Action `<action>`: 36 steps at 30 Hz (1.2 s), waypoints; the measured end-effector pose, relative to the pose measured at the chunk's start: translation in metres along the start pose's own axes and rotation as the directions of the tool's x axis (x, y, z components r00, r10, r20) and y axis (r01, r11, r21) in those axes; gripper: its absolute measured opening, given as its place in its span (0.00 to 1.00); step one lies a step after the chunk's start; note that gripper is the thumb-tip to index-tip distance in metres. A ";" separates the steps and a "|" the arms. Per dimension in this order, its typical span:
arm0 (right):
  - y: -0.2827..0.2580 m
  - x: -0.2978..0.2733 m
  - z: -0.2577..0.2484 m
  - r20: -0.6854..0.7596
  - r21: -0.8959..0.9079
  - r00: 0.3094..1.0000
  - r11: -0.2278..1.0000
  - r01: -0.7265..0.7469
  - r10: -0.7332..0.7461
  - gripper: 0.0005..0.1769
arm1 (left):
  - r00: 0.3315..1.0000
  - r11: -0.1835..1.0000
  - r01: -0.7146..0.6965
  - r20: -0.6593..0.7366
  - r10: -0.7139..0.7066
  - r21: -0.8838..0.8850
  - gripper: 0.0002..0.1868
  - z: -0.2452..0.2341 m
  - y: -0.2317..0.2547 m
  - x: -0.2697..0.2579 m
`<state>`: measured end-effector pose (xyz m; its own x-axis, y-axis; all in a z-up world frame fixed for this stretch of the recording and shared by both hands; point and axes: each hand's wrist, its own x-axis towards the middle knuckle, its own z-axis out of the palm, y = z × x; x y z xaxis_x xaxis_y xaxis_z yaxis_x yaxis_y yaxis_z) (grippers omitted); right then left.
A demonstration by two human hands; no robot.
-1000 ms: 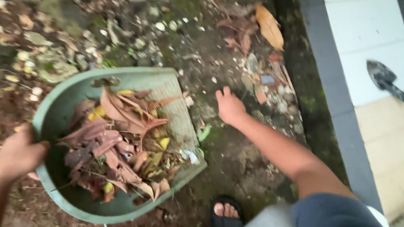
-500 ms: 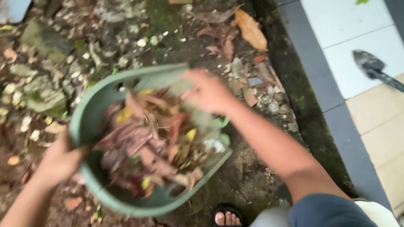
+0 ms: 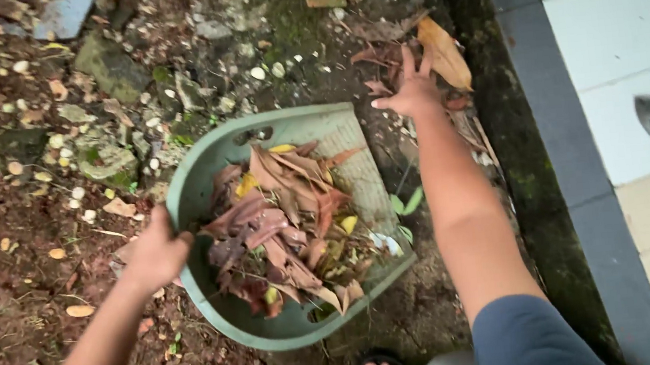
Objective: The person collects fallen leaves and debris from the garden ground by hand and places them into a green dustpan. They move between different spots around small plants and a tiled area, repeatedly picking up leaves and adding them to the dustpan.
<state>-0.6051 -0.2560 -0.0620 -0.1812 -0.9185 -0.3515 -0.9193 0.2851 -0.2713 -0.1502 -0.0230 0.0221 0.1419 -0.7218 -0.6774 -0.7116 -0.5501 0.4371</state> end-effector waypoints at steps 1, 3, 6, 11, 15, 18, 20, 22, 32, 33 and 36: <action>-0.005 0.005 0.005 0.000 0.002 1.000 1.000 0.013 -0.013 0.73 | 1.000 1.000 0.005 -0.012 -0.005 -0.004 0.29 0.004 -0.001 -0.002; -0.015 0.016 0.011 0.036 -0.153 0.999 0.988 0.005 0.000 0.58 | 0.996 0.999 -0.023 -0.084 0.027 0.041 0.30 0.010 0.000 -0.004; 0.004 0.036 0.039 -0.126 -0.065 0.992 0.998 0.013 -0.021 0.29 | 0.739 0.846 -0.357 -0.433 0.515 0.397 0.47 0.023 0.019 -0.016; 0.040 0.019 0.082 -0.306 0.111 0.933 0.967 0.230 -0.186 0.17 | 0.603 0.598 -0.352 -0.315 0.733 0.720 0.40 0.068 0.049 0.011; -0.037 -0.112 0.037 -0.055 0.282 0.926 0.884 0.374 -0.374 0.16 | 0.667 0.740 -0.618 -0.322 0.672 0.265 0.39 0.098 0.100 0.036; -0.064 -0.182 -0.002 0.256 0.598 0.474 0.523 0.607 -0.843 0.36 | 0.693 0.661 -0.711 -0.399 0.601 -0.240 0.29 0.099 0.125 0.029; -0.061 -0.168 -0.020 0.318 0.659 0.478 0.554 0.509 -0.818 0.34 | 0.641 0.611 -0.759 -0.427 0.638 -0.225 0.24 0.099 0.119 0.030; -0.046 -0.137 -0.028 0.374 0.713 0.463 0.569 0.411 -0.804 0.32 | 0.584 0.564 -0.801 -0.463 0.667 -0.199 0.24 0.105 0.098 0.035; 0.039 0.060 0.024 -0.091 0.152 0.941 0.939 -0.309 0.325 0.62 | 0.778 0.850 -0.526 -0.386 0.495 0.030 0.19 0.073 0.016 0.020; 0.012 0.050 0.017 -0.085 -0.039 0.948 0.950 -0.311 0.307 0.51 | 0.776 0.849 -0.520 -0.364 0.515 0.092 0.18 0.065 0.016 0.018; 0.041 0.098 0.076 -0.259 -0.220 0.959 0.960 -0.172 0.113 0.34 | 0.761 0.819 -0.521 -0.303 0.574 0.241 0.17 0.062 -0.004 0.024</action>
<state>-0.6341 -0.3129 -0.1759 -0.3680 -0.9199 -0.1356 -0.9283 0.3718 -0.0026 -0.1870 -0.0123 -0.0327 -0.0919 -0.9921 -0.0857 -0.8224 0.0270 0.5682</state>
